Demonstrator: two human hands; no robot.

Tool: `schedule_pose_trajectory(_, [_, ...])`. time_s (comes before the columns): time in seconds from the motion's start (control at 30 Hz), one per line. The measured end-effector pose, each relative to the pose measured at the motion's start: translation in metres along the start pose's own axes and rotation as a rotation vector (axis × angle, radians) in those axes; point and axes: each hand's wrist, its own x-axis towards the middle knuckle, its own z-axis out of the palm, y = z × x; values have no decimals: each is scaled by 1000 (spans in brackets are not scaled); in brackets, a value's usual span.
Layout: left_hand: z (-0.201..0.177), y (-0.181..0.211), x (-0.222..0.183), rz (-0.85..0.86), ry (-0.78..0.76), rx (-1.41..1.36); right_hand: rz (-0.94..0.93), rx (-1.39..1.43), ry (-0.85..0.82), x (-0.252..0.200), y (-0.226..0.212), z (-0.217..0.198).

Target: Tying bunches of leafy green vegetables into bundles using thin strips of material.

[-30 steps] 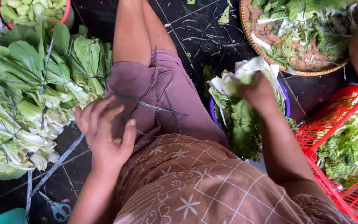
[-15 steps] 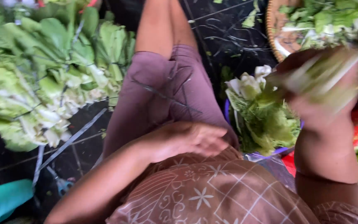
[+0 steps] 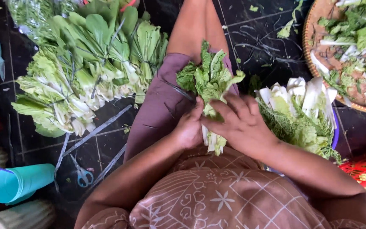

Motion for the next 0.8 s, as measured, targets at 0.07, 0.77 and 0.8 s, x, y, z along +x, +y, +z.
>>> schedule_pose_trajectory(0.07, [-13, -9, 15, 48, -23, -8, 22, -11, 47, -15, -2, 25])
schedule_pose_trajectory(0.77, [-11, -3, -10, 230, -526, 119, 305, 1083, -474, -11, 20, -11])
schedule_pose_trajectory(0.8, [-12, 2, -11, 283, -552, -4, 285, 1265, -292, -21, 25, 6])
